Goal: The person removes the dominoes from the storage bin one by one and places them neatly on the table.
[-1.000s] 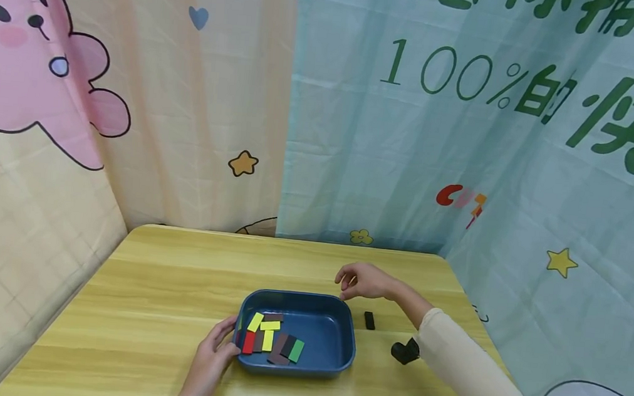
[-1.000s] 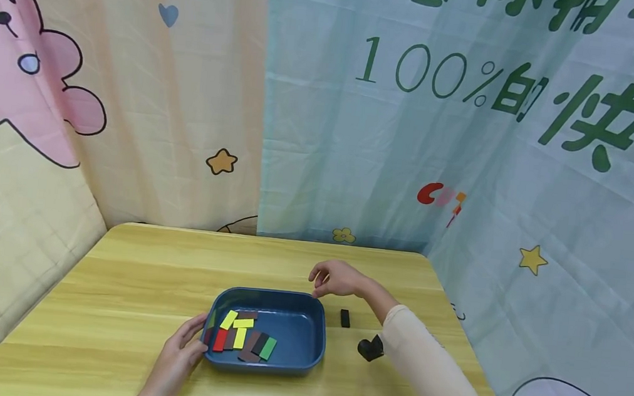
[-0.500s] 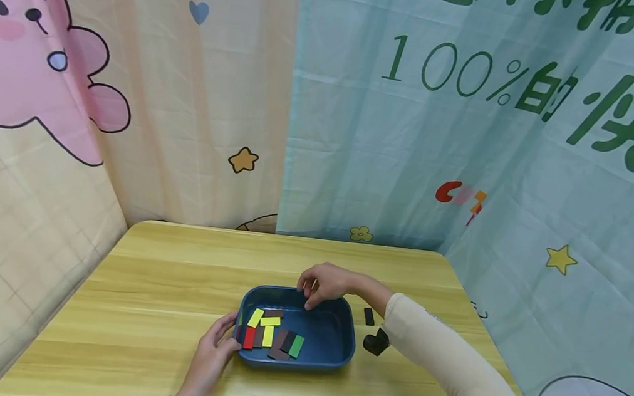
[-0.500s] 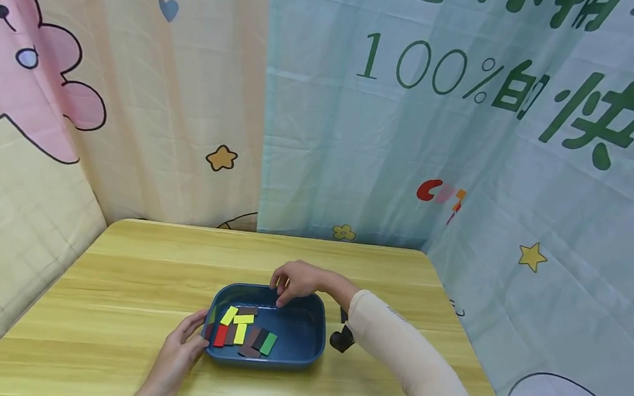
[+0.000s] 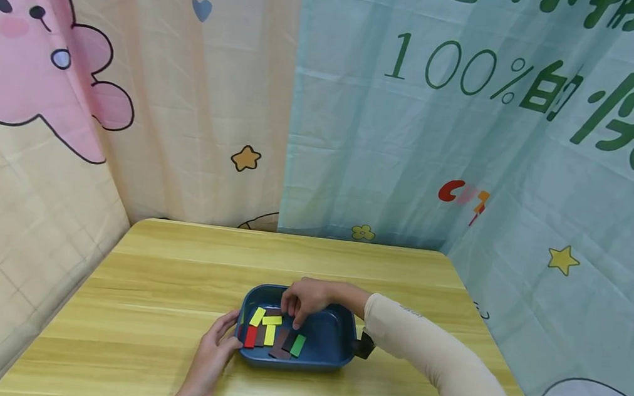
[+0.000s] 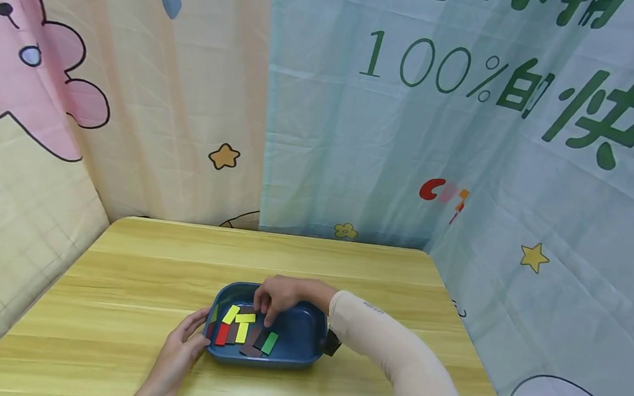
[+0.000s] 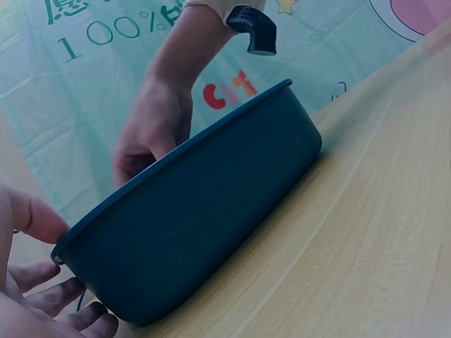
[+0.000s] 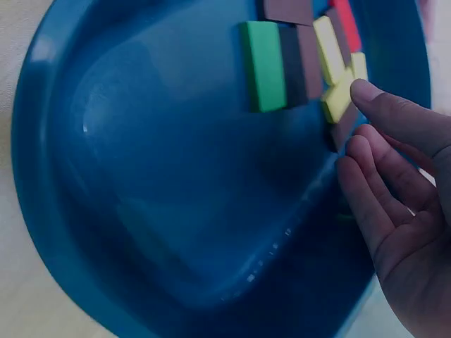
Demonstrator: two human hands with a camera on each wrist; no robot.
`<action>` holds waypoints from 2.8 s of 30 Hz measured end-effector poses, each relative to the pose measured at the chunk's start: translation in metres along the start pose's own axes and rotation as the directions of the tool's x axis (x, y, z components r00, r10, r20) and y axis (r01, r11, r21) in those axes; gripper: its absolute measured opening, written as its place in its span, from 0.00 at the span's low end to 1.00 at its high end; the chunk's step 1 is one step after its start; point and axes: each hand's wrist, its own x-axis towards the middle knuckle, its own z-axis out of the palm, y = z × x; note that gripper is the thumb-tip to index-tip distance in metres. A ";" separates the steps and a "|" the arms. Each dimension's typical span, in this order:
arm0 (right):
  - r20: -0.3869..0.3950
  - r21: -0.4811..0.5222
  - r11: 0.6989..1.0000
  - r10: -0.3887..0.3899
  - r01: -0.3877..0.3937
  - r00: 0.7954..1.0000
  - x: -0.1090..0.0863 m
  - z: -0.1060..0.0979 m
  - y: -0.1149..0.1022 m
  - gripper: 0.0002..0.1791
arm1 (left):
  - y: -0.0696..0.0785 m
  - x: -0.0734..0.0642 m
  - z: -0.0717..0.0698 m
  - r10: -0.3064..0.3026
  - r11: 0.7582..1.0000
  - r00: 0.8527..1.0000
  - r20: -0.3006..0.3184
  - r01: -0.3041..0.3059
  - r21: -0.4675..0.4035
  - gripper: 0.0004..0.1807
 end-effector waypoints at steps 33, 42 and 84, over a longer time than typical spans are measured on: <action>-0.010 -0.147 0.989 -0.015 0.013 1.000 0.011 0.026 0.008 0.08 | 0.000 0.000 -0.002 0.014 1.000 1.000 0.005 -0.014 -0.001 0.38; 0.043 0.024 0.999 -0.030 0.029 0.999 0.006 0.021 0.010 0.08 | -0.001 0.001 -0.002 0.006 1.000 1.000 0.007 -0.006 -0.004 0.38; -0.248 0.424 0.905 0.094 0.021 0.964 -0.083 -0.031 0.033 0.11 | 0.000 -0.003 -0.002 0.000 1.000 1.000 -0.013 0.001 0.003 0.39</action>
